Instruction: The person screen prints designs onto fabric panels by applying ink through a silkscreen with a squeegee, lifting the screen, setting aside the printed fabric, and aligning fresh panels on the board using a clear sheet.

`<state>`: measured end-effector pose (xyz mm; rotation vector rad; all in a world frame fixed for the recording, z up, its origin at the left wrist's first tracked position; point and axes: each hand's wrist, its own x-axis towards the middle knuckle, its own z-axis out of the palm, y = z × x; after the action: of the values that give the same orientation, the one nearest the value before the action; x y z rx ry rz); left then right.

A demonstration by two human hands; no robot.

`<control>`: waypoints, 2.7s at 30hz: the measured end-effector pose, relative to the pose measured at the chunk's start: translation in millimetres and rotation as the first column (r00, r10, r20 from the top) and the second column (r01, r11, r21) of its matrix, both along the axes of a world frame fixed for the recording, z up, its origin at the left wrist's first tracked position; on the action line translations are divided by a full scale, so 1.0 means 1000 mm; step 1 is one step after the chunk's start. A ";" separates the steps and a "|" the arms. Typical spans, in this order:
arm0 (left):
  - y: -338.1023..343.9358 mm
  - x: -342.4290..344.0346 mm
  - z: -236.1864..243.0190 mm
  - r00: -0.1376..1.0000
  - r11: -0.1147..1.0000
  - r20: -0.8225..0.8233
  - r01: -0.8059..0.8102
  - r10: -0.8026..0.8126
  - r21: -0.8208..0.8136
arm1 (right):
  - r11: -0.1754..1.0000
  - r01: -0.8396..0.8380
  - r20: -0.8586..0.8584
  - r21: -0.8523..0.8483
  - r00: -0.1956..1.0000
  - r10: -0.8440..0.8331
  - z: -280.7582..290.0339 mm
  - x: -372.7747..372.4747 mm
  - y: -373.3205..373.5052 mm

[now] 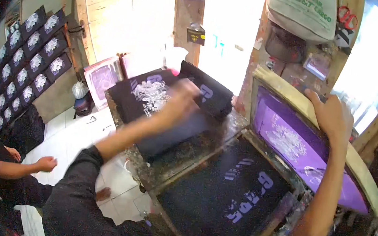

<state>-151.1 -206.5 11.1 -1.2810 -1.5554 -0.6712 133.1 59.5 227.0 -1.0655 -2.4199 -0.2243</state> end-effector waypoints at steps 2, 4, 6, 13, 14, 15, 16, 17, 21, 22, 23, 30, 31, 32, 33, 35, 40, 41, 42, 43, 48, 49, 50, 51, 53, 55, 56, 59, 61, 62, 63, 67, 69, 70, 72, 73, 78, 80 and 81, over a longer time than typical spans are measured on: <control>0.059 0.174 -0.019 0.809 0.687 0.464 0.567 -0.361 -0.454 | 1.000 0.004 0.021 0.009 1.000 -0.004 -0.003 0.008 0.003; 0.116 0.300 -0.101 0.328 0.205 0.608 0.942 -0.723 -0.264 | 0.999 -0.040 0.062 0.004 0.997 0.039 0.010 -0.001 -0.008; 0.160 0.430 -0.141 0.138 0.080 0.550 0.989 -0.824 -0.128 | 1.000 -0.018 0.049 0.020 0.999 0.017 0.022 -0.013 -0.025; 0.127 0.432 -0.143 0.540 0.248 0.701 0.840 -0.466 -0.482 | 0.989 -0.117 -0.044 0.089 0.992 0.121 0.000 0.011 0.014; 0.105 0.385 -0.128 0.649 0.221 0.718 0.761 -0.250 -0.610 | 0.988 -0.107 -0.049 0.109 0.992 0.113 0.001 0.003 0.009; 0.085 0.341 -0.115 0.738 0.155 0.672 0.671 -0.056 -0.725 | 0.990 -0.087 -0.056 0.107 0.994 0.093 0.007 0.006 0.003; 0.054 0.290 -0.148 0.605 0.433 0.783 0.750 -0.145 -0.500 | 0.990 -0.143 -0.033 -0.008 0.989 0.143 0.019 0.006 -0.011; 0.033 0.270 -0.141 0.784 0.559 0.618 0.537 -0.056 -0.631 | 0.977 -0.176 0.001 -0.124 0.984 0.177 0.023 0.011 -0.016; 0.010 0.244 -0.167 0.833 0.481 0.552 0.469 0.039 -0.741 | 0.984 -0.169 -0.097 -0.050 0.982 0.164 0.027 0.004 -0.001; 0.013 0.243 -0.168 0.832 0.481 0.553 0.471 0.036 -0.740 | 0.984 -0.173 -0.096 -0.054 0.981 0.167 0.025 0.005 0.003; 0.016 0.241 -0.168 0.849 0.457 0.526 0.451 0.045 -0.767 | 0.984 -0.171 -0.096 -0.051 0.982 0.165 0.022 0.001 0.007; 0.025 0.235 -0.170 0.836 0.469 0.547 0.471 0.033 -0.747 | 0.985 -0.163 -0.047 -0.052 0.986 0.161 0.023 -0.003 0.008; 0.023 0.235 -0.170 0.833 0.471 0.552 0.471 0.042 -0.746 | 0.985 -0.163 -0.050 -0.065 0.986 0.160 0.023 -0.003 0.007; 0.022 0.237 -0.168 0.838 0.463 0.544 0.464 0.047 -0.755 | 0.985 -0.161 -0.045 -0.069 0.986 0.158 0.023 -0.003 0.007; 0.021 0.239 -0.168 0.835 0.460 0.548 0.468 0.049 -0.755 | 0.986 -0.150 -0.059 -0.067 0.987 0.146 0.023 -0.001 0.007; 0.018 0.240 -0.169 0.838 0.456 0.544 0.468 0.045 -0.757 | 0.989 -0.136 -0.095 -0.065 0.987 0.130 0.023 0.000 0.006; 0.016 0.238 -0.170 0.841 0.445 0.536 0.453 0.075 -0.772 | 0.978 -0.183 -0.077 -0.097 0.981 0.176 0.020 -0.006 0.016; 0.014 0.238 -0.170 0.844 0.431 0.530 0.448 0.086 -0.783 | 0.983 -0.176 -0.085 -0.050 0.981 0.172 0.016 -0.014 0.021; 0.016 0.235 -0.170 0.839 0.451 0.539 0.455 0.072 -0.768 | 0.986 -0.169 -0.093 -0.002 0.981 0.169 0.010 -0.019 0.026; 0.017 0.232 -0.168 0.840 0.450 0.537 0.453 0.073 -0.770 | 0.985 -0.169 -0.093 -0.021 0.982 0.166 0.008 -0.017 0.032; 0.025 0.238 -0.167 0.806 0.476 0.587 0.486 0.081 -0.733 | 0.956 -0.285 -0.143 -0.075 0.951 0.273 0.013 -0.009 0.024; 0.032 0.245 -0.165 0.768 0.527 0.634 0.504 0.091 -0.685 | 0.949 -0.312 -0.180 -0.044 0.937 0.300 0.011 -0.005 0.024; 0.052 0.279 -0.151 0.729 0.572 0.684 0.552 0.023 -0.607 | 0.966 -0.259 -0.141 -0.013 0.957 0.254 0.021 0.007 0.023; 0.071 0.313 -0.138 0.707 0.576 0.706 0.592 -0.035 -0.564 | 0.960 -0.277 -0.210 -0.025 0.941 0.266 0.021 0.012 0.029; 0.109 0.366 -0.142 0.540 0.471 0.832 0.771 -0.127 -0.429 | 0.956 -0.284 -0.196 -0.066 0.944 0.267 0.018 -0.011 0.046; 0.145 0.343 -0.138 -0.403 0.302 0.915 0.869 -0.025 0.391 | 0.979 -0.199 -0.140 0.036 0.969 0.202 -0.015 -0.035 0.028; 0.144 0.341 -0.098 -0.663 0.407 0.743 0.656 -0.091 0.636 | 0.987 -0.161 -0.143 0.005 0.977 0.160 -0.026 -0.030 0.010; 0.099 0.308 0.005 -0.653 0.546 0.564 0.265 -0.504 0.795 | 0.982 -0.189 -0.115 0.003 0.976 0.188 -0.035 0.018 -0.040; 0.059 0.269 0.017 -0.551 0.503 0.487 0.135 -0.678 0.854 | 0.984 -0.159 -0.176 0.083 0.969 0.172 -0.065 0.040 -0.071; 0.036 0.246 0.016 -0.536 0.515 0.497 0.130 -0.683 0.847 | 0.981 -0.174 -0.167 0.090 0.968 0.187 -0.086 0.046 -0.094; 0.012 0.227 0.007 -0.579 0.522 0.486 0.118 -0.655 0.845 | 0.975 -0.195 -0.150 0.106 0.966 0.210 -0.104 0.060 -0.118; -0.055 0.242 -0.050 -0.718 0.743 0.628 0.237 -0.299 0.625 | 0.955 -0.240 0.002 0.175 0.970 0.244 -0.213 0.099 -0.158; -0.068 0.249 -0.096 -0.797 0.769 0.510 0.091 -0.324 0.632 | 0.870 -0.206 0.153 -0.447 0.941 0.302 -0.253 0.091 -0.144; -0.076 0.241 -0.122 -0.826 0.770 0.490 0.114 -0.277 0.628 | 0.859 -0.275 0.119 -0.431 0.927 0.356 -0.270 0.088 -0.130; -0.091 0.224 -0.145 -0.835 0.795 0.484 0.099 -0.260 0.598 | 0.827 -0.327 0.091 -0.458 0.908 0.410 -0.271 0.084 -0.135; -0.091 0.229 -0.144 -0.819 0.819 0.501 0.069 -0.280 0.570 | 0.811 -0.313 0.112 -0.494 0.902 0.417 -0.259 0.090 -0.142; -0.083 0.246 -0.138 -0.835 0.858 0.515 0.109 -0.194 0.501 | 0.894 -0.444 0.110 -0.052 0.888 0.447 -0.320 0.112 -0.113; -0.084 0.244 -0.145 -0.843 0.833 0.510 0.152 -0.172 0.532 | 0.911 -0.407 0.179 0.063 0.903 0.391 -0.336 0.081 -0.050; -0.084 0.245 -0.144 -0.841 0.833 0.510 0.144 -0.182 0.534 | 0.922 -0.368 0.189 0.118 0.920 0.343 -0.342 0.063 -0.013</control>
<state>93.9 -290.7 -133.2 -0.3776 -2.3416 -3.5143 195.7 46.2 -114.7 -0.5418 -2.6429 -0.3773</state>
